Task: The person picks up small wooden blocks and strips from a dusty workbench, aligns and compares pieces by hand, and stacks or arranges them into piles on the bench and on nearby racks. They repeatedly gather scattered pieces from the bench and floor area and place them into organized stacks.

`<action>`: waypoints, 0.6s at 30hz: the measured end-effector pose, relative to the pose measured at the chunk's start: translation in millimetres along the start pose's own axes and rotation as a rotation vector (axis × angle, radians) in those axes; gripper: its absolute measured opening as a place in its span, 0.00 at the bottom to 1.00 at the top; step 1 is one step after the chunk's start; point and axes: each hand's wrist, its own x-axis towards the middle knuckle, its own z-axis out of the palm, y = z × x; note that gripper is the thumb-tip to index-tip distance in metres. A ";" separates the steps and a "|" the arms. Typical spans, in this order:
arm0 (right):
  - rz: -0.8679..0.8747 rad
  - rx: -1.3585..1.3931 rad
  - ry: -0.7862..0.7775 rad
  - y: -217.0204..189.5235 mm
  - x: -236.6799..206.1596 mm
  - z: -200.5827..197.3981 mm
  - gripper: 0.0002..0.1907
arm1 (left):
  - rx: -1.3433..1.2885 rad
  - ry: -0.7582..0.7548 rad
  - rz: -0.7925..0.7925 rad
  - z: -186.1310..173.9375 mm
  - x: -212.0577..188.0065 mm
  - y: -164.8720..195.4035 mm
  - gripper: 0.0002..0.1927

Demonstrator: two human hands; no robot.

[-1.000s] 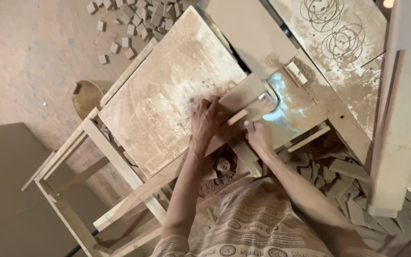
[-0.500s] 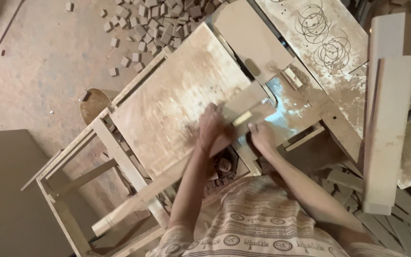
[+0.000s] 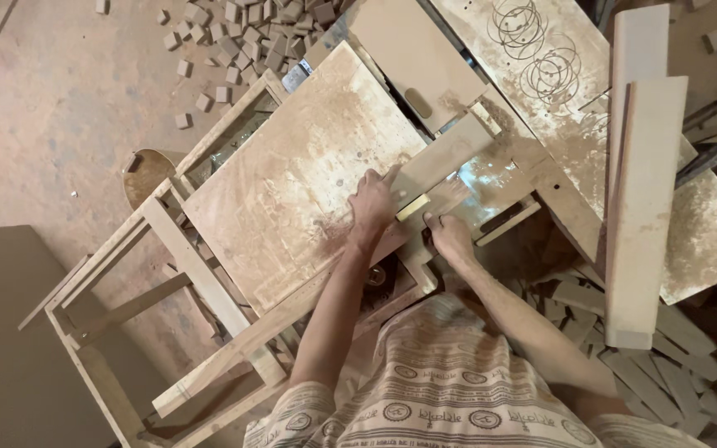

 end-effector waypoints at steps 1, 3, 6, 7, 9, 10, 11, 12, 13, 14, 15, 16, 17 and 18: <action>0.024 0.015 -0.013 -1.0 -0.3 -0.6 0.31 | 0.003 0.014 0.010 -1.7 0.4 3.9 0.31; 0.067 0.046 -0.040 -6.4 -0.6 -3.5 0.31 | 0.001 0.054 0.036 -5.2 -0.1 8.8 0.30; 0.059 -0.006 -0.045 -18.9 0.8 -7.6 0.30 | -0.007 0.097 0.048 -10.3 -2.1 11.0 0.28; 0.054 -0.003 -0.041 -24.2 3.0 -7.9 0.30 | -0.004 0.098 0.044 -12.3 -0.9 10.8 0.28; 0.039 -0.005 -0.033 -37.0 11.9 -7.4 0.28 | -0.008 0.126 0.042 -18.3 5.9 7.6 0.28; 0.069 0.041 -0.050 -45.7 19.0 -6.0 0.27 | -0.013 0.156 0.049 -23.7 12.2 4.2 0.29; 0.097 0.087 -0.064 -56.2 28.0 -3.4 0.26 | -0.018 0.189 0.058 -30.3 19.8 -0.1 0.29; 0.125 0.133 -0.081 -66.5 36.8 -1.5 0.26 | -0.014 0.183 0.056 -37.6 28.0 -5.9 0.29; 0.057 0.093 -0.043 -79.2 47.1 2.0 0.25 | -0.007 0.180 0.054 -47.3 38.2 -13.2 0.28; -0.013 0.058 0.000 -95.0 59.2 7.1 0.24 | 0.001 0.180 0.057 -58.9 50.5 -20.4 0.28; -0.084 0.026 0.051 -112.0 71.5 10.7 0.23 | 0.008 0.209 0.077 -74.4 66.0 -27.7 0.28; -0.194 -0.013 0.084 -127.4 82.0 13.7 0.22 | 0.013 0.228 0.098 -87.5 77.4 -34.7 0.28; -0.303 -0.059 0.112 -139.7 88.3 15.2 0.21 | 0.013 0.246 0.114 -96.0 84.2 -38.8 0.29; -0.297 -0.037 0.120 -150.6 92.4 16.0 0.22 | 0.023 0.257 0.136 -108.0 92.0 -39.6 0.29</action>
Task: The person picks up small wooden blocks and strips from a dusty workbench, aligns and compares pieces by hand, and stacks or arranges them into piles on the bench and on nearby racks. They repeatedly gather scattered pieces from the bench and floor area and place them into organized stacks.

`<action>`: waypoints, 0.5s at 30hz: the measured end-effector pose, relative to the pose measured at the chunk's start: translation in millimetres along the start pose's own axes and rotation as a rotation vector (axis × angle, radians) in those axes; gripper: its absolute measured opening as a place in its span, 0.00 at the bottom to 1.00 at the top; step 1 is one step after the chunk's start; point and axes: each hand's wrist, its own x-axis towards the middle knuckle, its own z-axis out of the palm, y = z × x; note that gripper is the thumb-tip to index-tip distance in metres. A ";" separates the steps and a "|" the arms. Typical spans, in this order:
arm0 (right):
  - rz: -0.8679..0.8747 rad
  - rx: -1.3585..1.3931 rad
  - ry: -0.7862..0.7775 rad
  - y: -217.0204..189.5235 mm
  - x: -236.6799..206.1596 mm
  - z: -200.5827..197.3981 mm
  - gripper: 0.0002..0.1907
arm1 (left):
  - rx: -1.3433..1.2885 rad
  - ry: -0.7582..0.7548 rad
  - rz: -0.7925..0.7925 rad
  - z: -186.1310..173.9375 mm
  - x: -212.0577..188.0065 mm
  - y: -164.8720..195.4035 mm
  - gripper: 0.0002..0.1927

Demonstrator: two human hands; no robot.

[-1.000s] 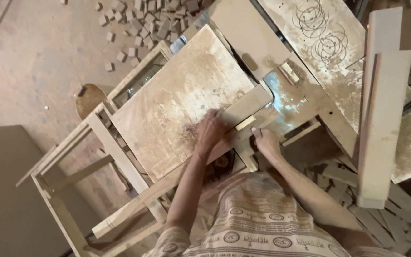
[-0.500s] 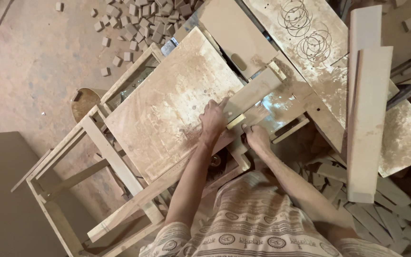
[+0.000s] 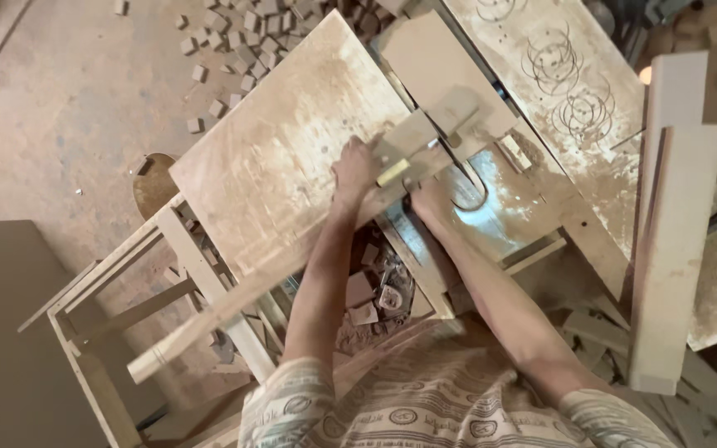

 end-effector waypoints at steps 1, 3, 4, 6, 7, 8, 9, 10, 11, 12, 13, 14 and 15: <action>0.002 0.022 0.005 -10.3 4.6 0.8 0.22 | 0.011 0.014 0.015 -12.2 6.5 -1.9 0.29; -0.036 0.057 0.028 -13.4 2.3 4.3 0.22 | 0.032 -0.006 -0.006 -21.2 3.7 -5.6 0.29; -0.070 0.067 0.051 -8.7 -4.0 5.3 0.21 | 0.038 -0.043 -0.037 -18.4 -1.1 -4.1 0.29; -0.025 0.039 0.020 9.4 -25.0 2.8 0.21 | 0.030 -0.117 -0.081 -8.8 -21.5 7.6 0.29; 0.052 0.006 -0.032 22.3 -38.1 1.5 0.21 | 0.021 -0.152 -0.096 -0.5 -35.7 12.9 0.29; 0.132 -0.027 -0.092 36.4 -55.9 1.5 0.22 | 0.012 -0.193 -0.117 10.6 -54.3 17.8 0.29; 0.145 -0.024 -0.083 51.2 -72.7 -1.5 0.23 | 0.048 -0.155 -0.090 22.4 -68.5 25.2 0.29; 0.155 -0.019 -0.071 64.5 -88.0 -5.9 0.24 | 0.087 -0.115 -0.062 33.5 -80.4 32.9 0.28; 0.190 -0.025 -0.108 75.9 -103.5 -8.6 0.25 | 0.126 -0.085 -0.033 43.1 -94.0 35.6 0.28; 0.222 -0.034 -0.145 86.4 -115.8 -13.2 0.26 | -0.150 -0.133 -0.218 50.0 -104.0 34.4 0.22; 0.254 -0.045 -0.177 94.6 -123.7 -18.1 0.27 | -0.429 -0.178 -0.397 55.7 -111.9 32.6 0.19; 0.293 -0.008 -0.192 100.0 -130.7 -20.6 0.28 | -0.707 -0.228 -0.568 60.6 -120.3 29.4 0.20; 0.330 0.031 -0.201 103.5 -135.7 -22.1 0.28 | -0.514 -0.183 -0.410 64.2 -127.3 24.6 0.20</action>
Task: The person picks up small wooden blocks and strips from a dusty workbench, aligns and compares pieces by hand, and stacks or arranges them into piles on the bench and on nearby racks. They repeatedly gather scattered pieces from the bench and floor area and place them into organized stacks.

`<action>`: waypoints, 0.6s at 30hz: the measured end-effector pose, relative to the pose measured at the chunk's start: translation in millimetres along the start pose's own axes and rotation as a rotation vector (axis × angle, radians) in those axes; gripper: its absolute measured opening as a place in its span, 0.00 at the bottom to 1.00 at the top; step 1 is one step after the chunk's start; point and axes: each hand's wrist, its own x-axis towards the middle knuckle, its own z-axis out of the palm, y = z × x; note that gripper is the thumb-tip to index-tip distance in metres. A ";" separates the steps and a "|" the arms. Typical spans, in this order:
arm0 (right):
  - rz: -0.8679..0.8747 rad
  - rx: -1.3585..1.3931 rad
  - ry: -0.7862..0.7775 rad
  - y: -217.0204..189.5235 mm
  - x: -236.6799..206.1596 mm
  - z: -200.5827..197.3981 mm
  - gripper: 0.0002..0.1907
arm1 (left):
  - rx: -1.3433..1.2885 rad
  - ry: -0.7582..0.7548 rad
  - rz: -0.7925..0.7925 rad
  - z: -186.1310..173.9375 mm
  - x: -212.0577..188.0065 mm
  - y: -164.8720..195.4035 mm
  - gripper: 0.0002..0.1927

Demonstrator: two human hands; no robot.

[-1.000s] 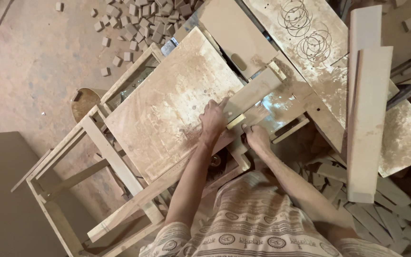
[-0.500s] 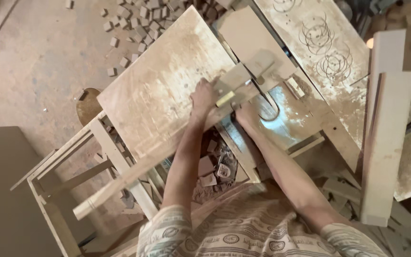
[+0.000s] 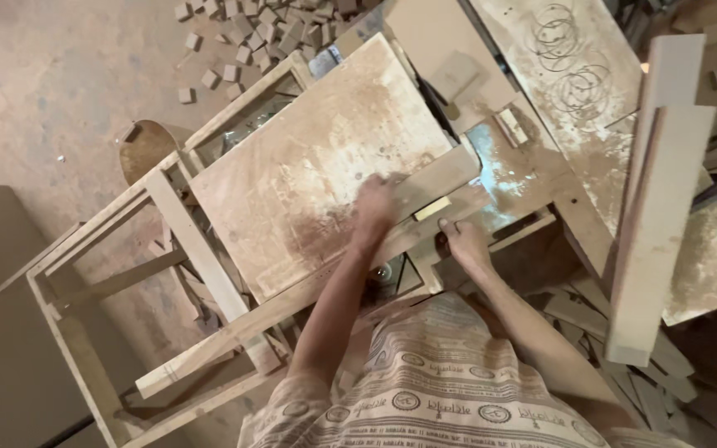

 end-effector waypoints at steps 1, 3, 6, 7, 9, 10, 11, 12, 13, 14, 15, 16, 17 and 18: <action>0.026 0.041 -0.012 2.5 -1.0 -1.1 0.29 | 0.196 0.053 0.159 -1.5 -1.5 -7.5 0.22; -0.007 0.017 0.023 4.3 -0.9 -1.4 0.29 | 0.339 0.121 0.326 2.2 -0.8 -13.7 0.22; 0.008 0.110 0.004 4.4 2.1 -1.0 0.27 | 0.251 0.184 0.392 21.0 9.9 0.2 0.20; 0.027 0.156 -0.020 3.5 1.8 -1.8 0.27 | 0.270 0.206 0.426 28.9 13.2 8.0 0.22; 0.025 0.137 -0.027 3.4 2.6 -3.0 0.28 | 0.303 0.245 0.449 39.7 17.7 27.4 0.22; 0.025 0.132 -0.028 2.3 2.4 -4.1 0.28 | 0.322 0.257 0.438 43.6 19.0 36.9 0.21; 0.039 0.127 -0.028 0.0 2.1 -5.4 0.28 | 0.341 0.270 0.423 45.2 19.8 42.1 0.20; 0.054 0.123 -0.026 -2.3 1.3 -6.5 0.28 | 0.331 0.257 0.423 45.7 20.2 44.6 0.20; 0.066 0.120 -0.023 -5.4 1.1 -7.8 0.29 | 0.320 0.249 0.424 43.9 20.1 48.9 0.19; 0.077 0.115 -0.022 -8.3 0.8 -9.2 0.29 | 0.310 0.240 0.420 41.3 19.3 51.5 0.19; 0.091 0.109 -0.023 -11.4 0.4 -10.1 0.29 | 0.322 0.229 0.411 38.7 18.5 52.8 0.19; 0.102 0.103 -0.024 -14.9 1.5 -11.1 0.29 | 0.334 0.221 0.403 36.2 20.1 54.8 0.19; 0.096 0.097 -0.030 -18.8 2.8 -11.5 0.29 | 0.346 0.213 0.390 33.4 21.9 55.5 0.19; 0.096 0.092 -0.033 -23.3 5.4 -11.5 0.29 | 0.347 0.216 0.379 31.1 25.2 55.9 0.18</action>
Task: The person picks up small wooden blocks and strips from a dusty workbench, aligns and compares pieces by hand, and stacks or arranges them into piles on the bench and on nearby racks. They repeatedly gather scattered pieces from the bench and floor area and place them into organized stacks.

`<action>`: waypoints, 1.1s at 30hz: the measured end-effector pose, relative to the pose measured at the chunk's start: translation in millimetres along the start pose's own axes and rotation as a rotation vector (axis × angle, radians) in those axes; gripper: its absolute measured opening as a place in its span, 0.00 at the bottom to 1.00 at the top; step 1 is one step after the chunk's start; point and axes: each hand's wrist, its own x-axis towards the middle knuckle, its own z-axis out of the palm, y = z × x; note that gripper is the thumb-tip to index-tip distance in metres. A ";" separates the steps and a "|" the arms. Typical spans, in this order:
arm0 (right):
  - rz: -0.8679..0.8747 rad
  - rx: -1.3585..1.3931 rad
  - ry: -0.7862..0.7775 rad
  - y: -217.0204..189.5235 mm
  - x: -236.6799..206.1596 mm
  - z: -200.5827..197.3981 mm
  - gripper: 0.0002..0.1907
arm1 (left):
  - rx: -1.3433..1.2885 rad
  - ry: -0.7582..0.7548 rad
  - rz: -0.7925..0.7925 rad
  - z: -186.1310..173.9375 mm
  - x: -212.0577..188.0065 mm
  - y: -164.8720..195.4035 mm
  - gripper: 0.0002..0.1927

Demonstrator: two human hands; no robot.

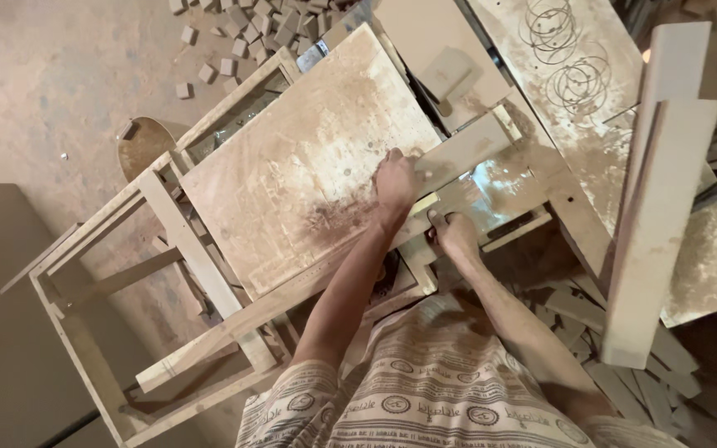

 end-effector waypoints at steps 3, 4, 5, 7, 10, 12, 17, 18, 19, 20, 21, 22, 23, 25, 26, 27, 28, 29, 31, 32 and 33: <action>-0.058 0.039 0.010 -26.7 17.4 2.5 0.28 | 0.006 -0.006 -0.028 -7.7 28.8 -6.0 0.17; -0.089 0.062 0.015 -40.5 25.3 4.9 0.27 | 0.012 -0.023 -0.045 -14.6 42.5 -10.6 0.17; -0.100 0.042 0.017 -57.7 35.3 9.3 0.28 | 0.021 -0.040 -0.059 -23.0 56.4 -15.5 0.16; -0.123 0.015 0.040 -96.9 56.8 15.8 0.28 | 0.010 -0.116 -0.077 -49.0 86.9 -28.4 0.20; -0.230 -0.018 0.077 -143.1 72.1 24.3 0.25 | -0.003 -0.020 0.025 -85.9 117.8 -38.0 0.17; -0.372 0.066 0.098 -153.7 72.9 26.8 0.18 | -0.003 0.087 0.078 -99.0 126.3 -41.1 0.16; -0.305 0.109 0.033 -106.6 52.3 27.7 0.17 | 0.064 -0.025 -0.003 -71.3 92.3 -37.2 0.16; -0.298 0.047 0.051 -88.4 43.7 24.2 0.21 | 0.060 -0.035 0.020 -61.7 82.2 -35.3 0.18; -0.295 -0.012 0.074 -72.8 35.1 20.4 0.25 | 0.058 -0.041 0.047 -52.4 70.4 -33.3 0.19; -0.234 -0.022 0.068 -57.0 24.9 17.4 0.26 | 0.055 -0.052 0.072 -42.6 56.1 -32.2 0.21; -0.178 -0.036 0.061 -44.1 16.0 13.6 0.28 | 0.035 -0.035 0.074 -34.0 43.9 -31.2 0.21; -0.156 -0.063 0.039 -32.4 6.7 10.1 0.28 | 0.015 -0.021 0.076 -24.8 31.1 -29.7 0.21; -0.130 -0.087 0.020 -22.0 -2.8 6.5 0.28 | -0.006 -0.011 0.084 -16.6 21.1 -28.2 0.21; -0.103 -0.103 -0.018 -12.8 -11.2 -2.7 0.27 | -0.021 -0.027 0.094 -7.3 10.6 -25.6 0.22; -0.092 -0.095 -0.046 -8.6 -16.2 -5.9 0.27 | -0.029 -0.040 0.091 -3.2 3.2 -26.9 0.23; -0.085 -0.083 -0.073 -6.3 -19.7 -8.9 0.26 | -0.073 -0.097 0.053 -3.4 0.2 -28.4 0.24; -0.142 -0.093 -0.049 -3.8 -22.4 -13.8 0.24 | -0.115 -0.150 0.017 -6.8 0.5 -30.5 0.26; -0.196 -0.105 -0.027 -0.6 -26.3 -19.6 0.22 | -0.161 -0.203 -0.021 -11.9 -2.6 -32.0 0.27; -0.241 0.009 0.022 3.2 -32.1 -31.4 0.18 | -0.226 -0.015 0.068 -27.3 -14.2 -33.0 0.24; -0.221 0.143 0.054 4.4 -36.5 -37.7 0.17 | -0.256 0.074 0.119 -35.1 -20.8 -28.8 0.23; -0.195 0.277 0.084 4.2 -41.0 -43.1 0.17 | -0.436 -0.026 0.015 -40.2 -27.5 -20.4 0.24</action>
